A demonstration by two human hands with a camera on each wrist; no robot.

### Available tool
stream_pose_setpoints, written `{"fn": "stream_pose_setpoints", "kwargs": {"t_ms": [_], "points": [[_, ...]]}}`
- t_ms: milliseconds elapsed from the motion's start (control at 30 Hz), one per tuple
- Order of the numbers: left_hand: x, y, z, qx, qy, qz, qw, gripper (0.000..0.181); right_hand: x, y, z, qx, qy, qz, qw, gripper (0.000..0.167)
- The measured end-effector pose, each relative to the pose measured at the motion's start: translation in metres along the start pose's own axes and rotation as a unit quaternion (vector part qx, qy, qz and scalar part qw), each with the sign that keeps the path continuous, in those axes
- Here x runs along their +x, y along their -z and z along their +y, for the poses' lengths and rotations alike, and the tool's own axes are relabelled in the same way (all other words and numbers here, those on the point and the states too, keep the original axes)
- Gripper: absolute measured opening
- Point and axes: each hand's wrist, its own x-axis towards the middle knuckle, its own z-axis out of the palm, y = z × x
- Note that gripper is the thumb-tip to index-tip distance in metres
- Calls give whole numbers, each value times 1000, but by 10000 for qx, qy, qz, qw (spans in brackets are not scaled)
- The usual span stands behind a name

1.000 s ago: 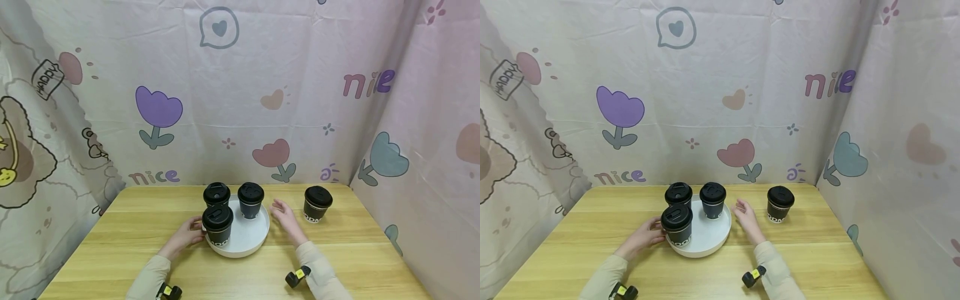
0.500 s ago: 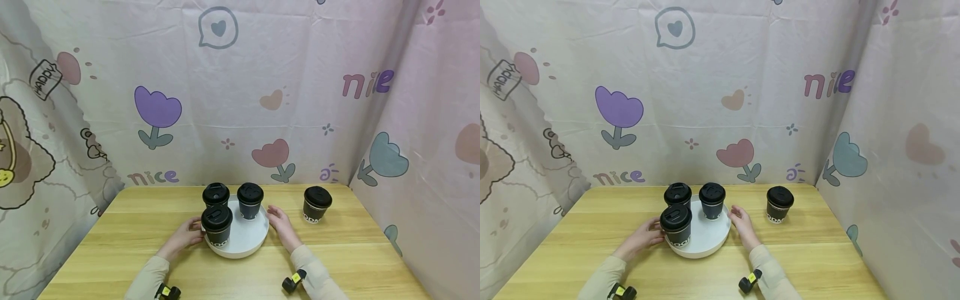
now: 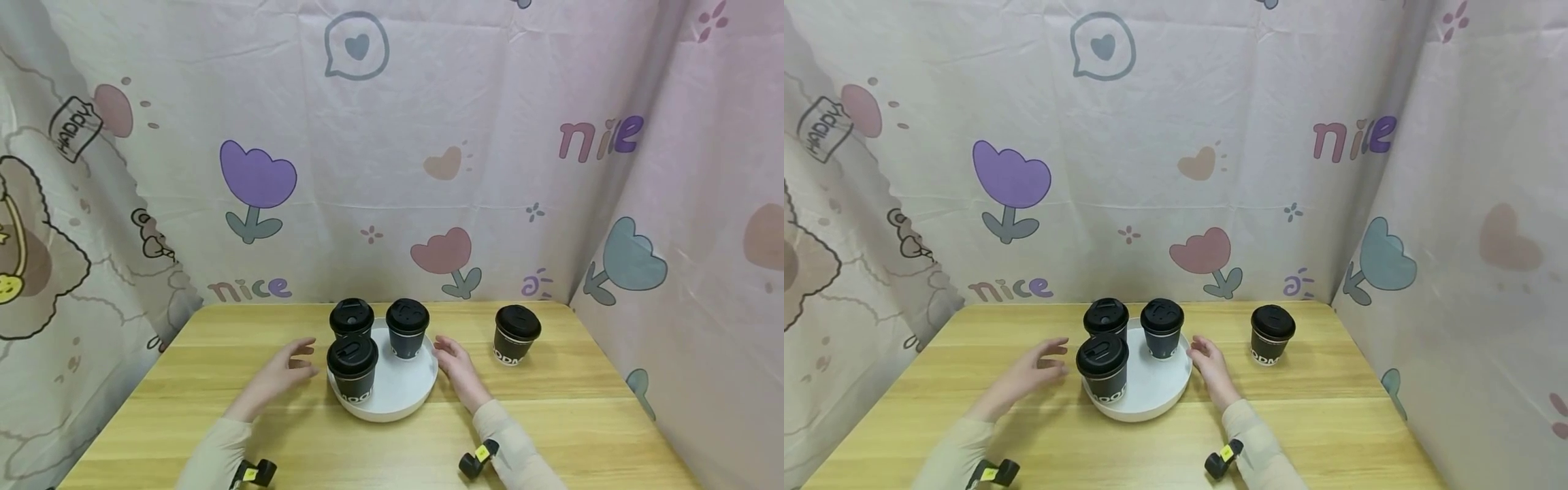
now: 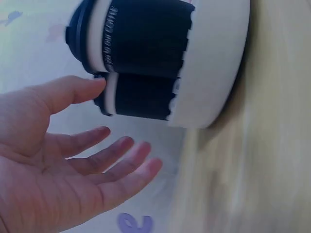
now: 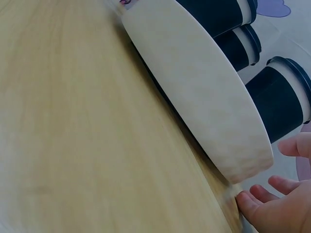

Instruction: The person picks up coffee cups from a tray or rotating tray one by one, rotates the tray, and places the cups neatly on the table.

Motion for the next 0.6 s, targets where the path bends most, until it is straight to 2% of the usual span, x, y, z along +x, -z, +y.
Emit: {"fn": "stream_pose_setpoints", "kwargs": {"t_ms": [133,267,333,467,567,600], "points": [[-8,3,11,428,-804,498,9946,55,1,0,1,35,-13,-25,10000,55],[-14,-1,22,662,-1790,1089,9756,41,1,0,1,69,21,-29,10000,55],[-18,-4,28,779,-2265,1347,9615,37,1,-1,0,38,52,-38,10000,55],[-22,-15,44,1127,-3334,1752,9195,36,0,-1,-1,15,48,-25,10000,55],[-23,-26,55,1339,-3971,1777,8904,39,0,-1,0,19,16,-6,10000,55],[-23,-30,58,1397,-4061,1738,8862,39,0,-1,0,0,13,-5,10000,55]]}}
